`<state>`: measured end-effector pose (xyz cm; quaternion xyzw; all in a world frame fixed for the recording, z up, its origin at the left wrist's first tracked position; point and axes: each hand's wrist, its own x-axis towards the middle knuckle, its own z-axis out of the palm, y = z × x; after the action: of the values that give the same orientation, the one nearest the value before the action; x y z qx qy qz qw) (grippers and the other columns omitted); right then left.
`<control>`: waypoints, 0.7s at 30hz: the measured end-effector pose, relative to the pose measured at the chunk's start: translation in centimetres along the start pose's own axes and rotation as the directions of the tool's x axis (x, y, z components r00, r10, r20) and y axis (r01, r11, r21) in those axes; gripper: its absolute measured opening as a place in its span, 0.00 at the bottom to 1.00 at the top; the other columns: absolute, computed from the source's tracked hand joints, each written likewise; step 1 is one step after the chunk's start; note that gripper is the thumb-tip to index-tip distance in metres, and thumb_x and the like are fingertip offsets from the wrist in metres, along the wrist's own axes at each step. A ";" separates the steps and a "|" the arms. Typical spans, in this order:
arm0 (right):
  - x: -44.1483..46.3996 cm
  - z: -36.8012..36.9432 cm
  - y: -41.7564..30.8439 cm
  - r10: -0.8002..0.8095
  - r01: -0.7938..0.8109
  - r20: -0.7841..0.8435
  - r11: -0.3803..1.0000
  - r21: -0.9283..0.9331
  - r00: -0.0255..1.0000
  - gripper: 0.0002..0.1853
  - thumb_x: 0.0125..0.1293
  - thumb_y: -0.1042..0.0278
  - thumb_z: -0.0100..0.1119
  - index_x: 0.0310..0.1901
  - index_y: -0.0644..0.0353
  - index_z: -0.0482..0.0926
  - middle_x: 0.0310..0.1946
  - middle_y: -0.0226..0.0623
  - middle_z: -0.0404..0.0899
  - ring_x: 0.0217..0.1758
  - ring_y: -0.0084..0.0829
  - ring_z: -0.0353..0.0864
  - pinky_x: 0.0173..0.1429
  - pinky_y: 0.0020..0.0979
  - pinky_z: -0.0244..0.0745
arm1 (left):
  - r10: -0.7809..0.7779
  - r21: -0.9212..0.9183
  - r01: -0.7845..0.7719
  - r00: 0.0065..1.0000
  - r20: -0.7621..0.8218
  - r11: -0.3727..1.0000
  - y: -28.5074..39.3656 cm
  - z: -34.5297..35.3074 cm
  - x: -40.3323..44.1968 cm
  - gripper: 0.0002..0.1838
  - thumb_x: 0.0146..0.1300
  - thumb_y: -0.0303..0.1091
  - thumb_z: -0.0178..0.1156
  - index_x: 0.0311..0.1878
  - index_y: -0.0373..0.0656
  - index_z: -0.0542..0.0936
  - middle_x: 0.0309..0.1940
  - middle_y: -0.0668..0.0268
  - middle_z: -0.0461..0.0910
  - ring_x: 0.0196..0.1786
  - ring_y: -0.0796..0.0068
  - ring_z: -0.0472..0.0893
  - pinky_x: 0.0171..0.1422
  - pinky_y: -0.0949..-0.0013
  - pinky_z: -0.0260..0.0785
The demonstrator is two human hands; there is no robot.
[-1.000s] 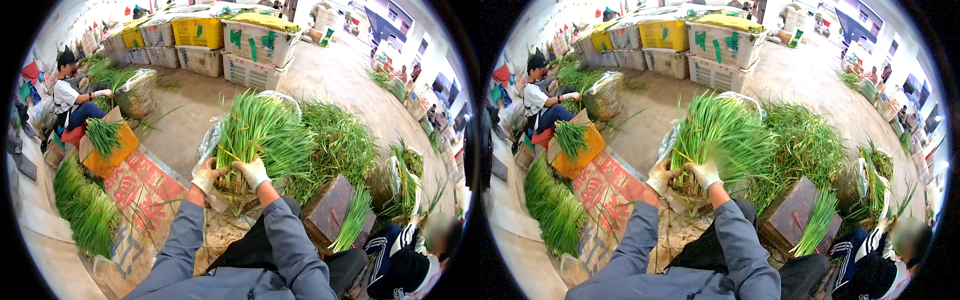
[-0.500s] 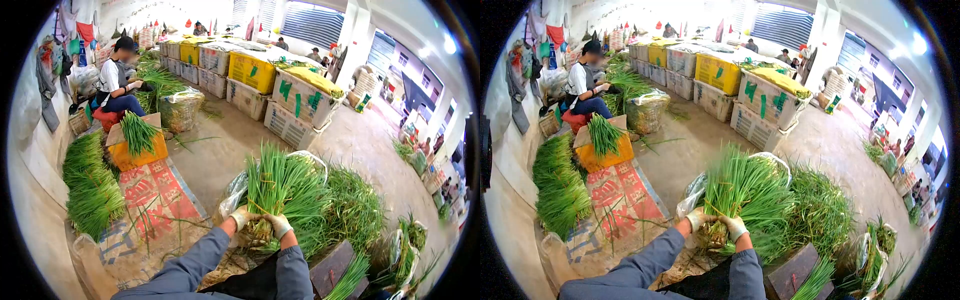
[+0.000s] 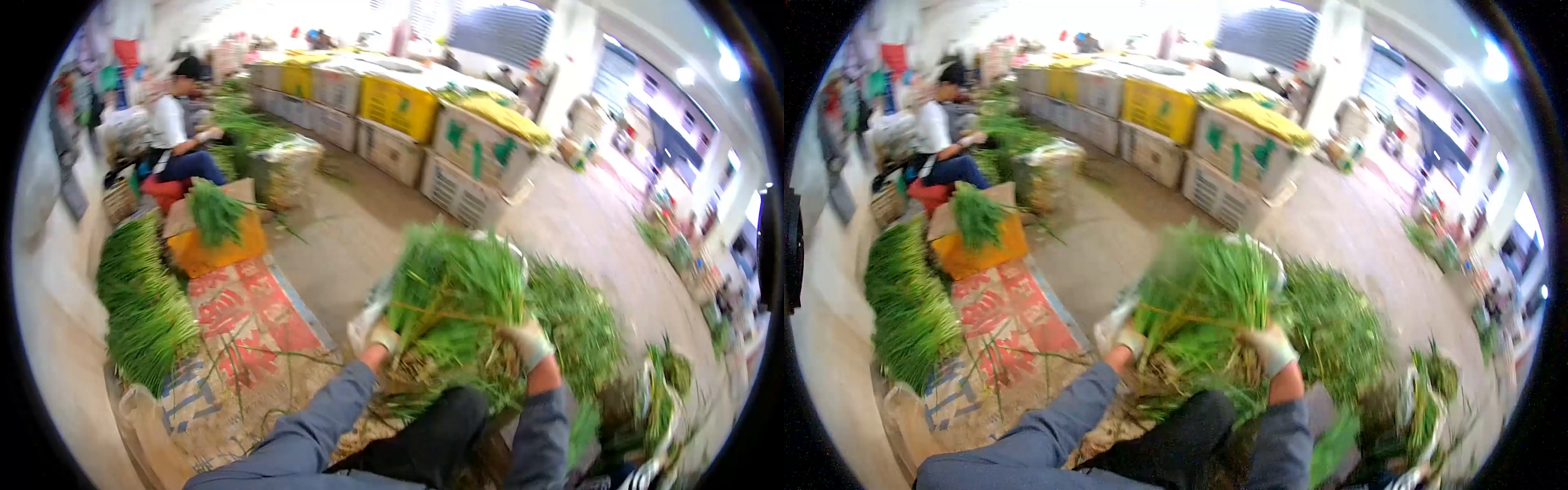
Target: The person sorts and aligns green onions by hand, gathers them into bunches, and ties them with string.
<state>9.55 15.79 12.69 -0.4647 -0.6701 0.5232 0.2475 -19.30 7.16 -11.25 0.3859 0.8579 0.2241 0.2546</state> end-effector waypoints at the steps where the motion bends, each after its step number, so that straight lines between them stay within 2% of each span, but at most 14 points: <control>1: -1.3 -2.5 -2.1 -0.044 0.051 0.063 0.993 -0.104 0.997 0.22 0.57 0.68 0.66 0.53 0.65 0.81 0.38 0.39 0.86 0.37 0.30 0.84 0.46 0.29 0.80 | 0.134 -0.072 -0.145 0.982 -0.133 0.987 -2.2 2.5 2.3 0.41 0.68 0.51 0.55 0.78 0.38 0.56 0.75 0.50 0.63 0.74 0.51 0.68 0.76 0.61 0.60; 2: -4.2 -3.7 -4.9 -0.068 0.067 0.002 0.988 -0.141 0.998 0.16 0.60 0.57 0.64 0.39 0.64 0.87 0.32 0.37 0.86 0.36 0.27 0.84 0.43 0.30 0.78 | 0.161 -0.273 -0.172 0.985 -0.063 0.946 -4.1 4.4 4.0 0.35 0.70 0.47 0.53 0.75 0.40 0.61 0.69 0.51 0.70 0.67 0.53 0.72 0.69 0.60 0.65; 3: -5.0 -5.8 -5.1 -0.073 0.078 0.049 0.993 -0.093 0.996 0.15 0.61 0.59 0.64 0.37 0.65 0.86 0.29 0.35 0.85 0.31 0.25 0.82 0.39 0.29 0.78 | 0.187 -0.465 -0.162 0.982 0.007 0.870 -5.8 6.3 5.5 0.29 0.72 0.44 0.50 0.72 0.42 0.65 0.62 0.52 0.76 0.61 0.55 0.77 0.63 0.58 0.69; 4: -6.2 -7.1 -5.5 -0.114 0.114 -0.002 0.993 -0.039 0.993 0.13 0.61 0.62 0.64 0.37 0.66 0.86 0.28 0.33 0.84 0.28 0.22 0.80 0.36 0.28 0.77 | 0.112 -0.662 0.010 0.983 0.142 0.750 -4.7 5.8 5.7 0.22 0.73 0.37 0.50 0.67 0.43 0.71 0.54 0.52 0.82 0.51 0.57 0.83 0.50 0.55 0.77; 6: -8.0 -10.3 -5.7 -0.102 0.099 -0.058 0.994 -0.049 0.993 0.16 0.59 0.65 0.67 0.44 0.68 0.83 0.29 0.33 0.83 0.29 0.22 0.80 0.35 0.28 0.77 | 0.035 -0.035 -0.033 0.998 0.051 0.999 -0.5 -0.6 1.2 0.21 0.62 0.38 0.62 0.57 0.41 0.80 0.52 0.54 0.84 0.52 0.54 0.83 0.56 0.55 0.76; 8: -10.1 -11.7 -5.7 -0.059 0.065 -0.047 0.986 0.151 0.997 0.18 0.57 0.65 0.68 0.46 0.69 0.81 0.33 0.34 0.84 0.31 0.22 0.80 0.38 0.27 0.77 | 0.140 -0.368 -0.156 0.988 -0.072 0.916 0.5 -2.3 -1.9 0.32 0.54 0.38 0.69 0.62 0.39 0.74 0.54 0.49 0.83 0.54 0.50 0.83 0.59 0.54 0.75; 10: -10.5 -12.4 -4.1 -0.045 0.065 -0.093 0.973 0.220 0.995 0.20 0.56 0.66 0.69 0.47 0.69 0.81 0.36 0.34 0.84 0.33 0.23 0.81 0.41 0.26 0.78 | 0.086 -0.238 -0.118 0.986 -0.142 0.964 0.8 -3.4 -2.5 0.36 0.51 0.32 0.71 0.65 0.36 0.70 0.48 0.49 0.84 0.51 0.50 0.84 0.57 0.56 0.77; 12: -10.9 -13.4 -1.7 -0.027 0.037 -0.046 0.976 0.214 0.999 0.19 0.57 0.67 0.69 0.50 0.65 0.81 0.38 0.31 0.84 0.37 0.23 0.81 0.45 0.27 0.77 | 0.048 0.153 0.032 0.869 -0.492 0.988 1.5 -3.9 -5.2 0.46 0.53 0.37 0.71 0.73 0.37 0.58 0.56 0.44 0.79 0.57 0.50 0.81 0.62 0.58 0.75; 13: -10.9 -13.6 -0.4 -0.020 0.029 -0.041 0.972 0.232 0.999 0.20 0.56 0.67 0.68 0.50 0.65 0.81 0.39 0.31 0.84 0.38 0.23 0.81 0.46 0.26 0.77 | 0.049 0.119 0.009 0.876 -0.479 0.993 5.4 -7.1 -9.5 0.43 0.56 0.38 0.69 0.72 0.38 0.61 0.58 0.42 0.78 0.59 0.51 0.81 0.63 0.58 0.74; 15: -11.4 -13.4 0.9 -0.019 0.022 -0.013 0.952 0.304 1.000 0.20 0.56 0.68 0.67 0.51 0.65 0.81 0.40 0.30 0.84 0.40 0.23 0.80 0.48 0.26 0.76 | 0.318 0.007 -0.356 0.826 -0.466 0.935 8.8 -6.8 -13.0 0.36 0.60 0.38 0.66 0.70 0.39 0.66 0.61 0.42 0.76 0.61 0.53 0.80 0.64 0.59 0.74; 16: -11.2 -13.2 1.5 -0.020 0.018 0.004 0.953 0.304 1.000 0.20 0.56 0.68 0.67 0.51 0.65 0.81 0.40 0.30 0.84 0.40 0.23 0.80 0.48 0.26 0.76 | 0.552 -0.065 -0.659 0.676 -0.488 0.750 8.8 -4.8 -12.9 0.33 0.62 0.38 0.64 0.69 0.39 0.69 0.61 0.43 0.77 0.61 0.55 0.80 0.64 0.60 0.74; 18: -10.5 -12.8 2.5 0.009 -0.025 0.051 0.950 0.313 0.999 0.20 0.57 0.68 0.66 0.51 0.66 0.81 0.41 0.32 0.84 0.40 0.23 0.81 0.49 0.27 0.77 | 0.704 -0.340 -0.641 0.703 0.100 0.688 15.7 -4.4 -16.7 0.33 0.63 0.41 0.66 0.69 0.38 0.71 0.63 0.48 0.77 0.63 0.56 0.80 0.66 0.60 0.73; 20: -11.2 -11.6 1.3 0.050 -0.074 0.076 0.934 0.350 0.996 0.20 0.58 0.68 0.65 0.52 0.67 0.81 0.43 0.35 0.86 0.43 0.26 0.84 0.50 0.29 0.79 | 0.800 -0.592 -0.540 0.444 0.403 0.598 18.2 1.3 -14.4 0.39 0.62 0.47 0.69 0.73 0.41 0.67 0.65 0.51 0.76 0.66 0.55 0.77 0.69 0.60 0.70; 21: -11.2 -11.4 1.5 0.024 -0.052 0.083 0.934 0.353 0.996 0.20 0.59 0.68 0.65 0.53 0.67 0.81 0.43 0.35 0.86 0.43 0.26 0.84 0.50 0.28 0.79 | 0.786 -0.388 -0.702 0.413 0.461 0.597 18.7 3.9 -10.6 0.41 0.61 0.48 0.70 0.74 0.43 0.66 0.66 0.52 0.75 0.68 0.55 0.75 0.71 0.60 0.69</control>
<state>24.41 11.36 16.78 -0.4049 -0.5647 0.6577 0.2909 -0.62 10.91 -0.63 0.7567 0.4533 0.2385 0.4062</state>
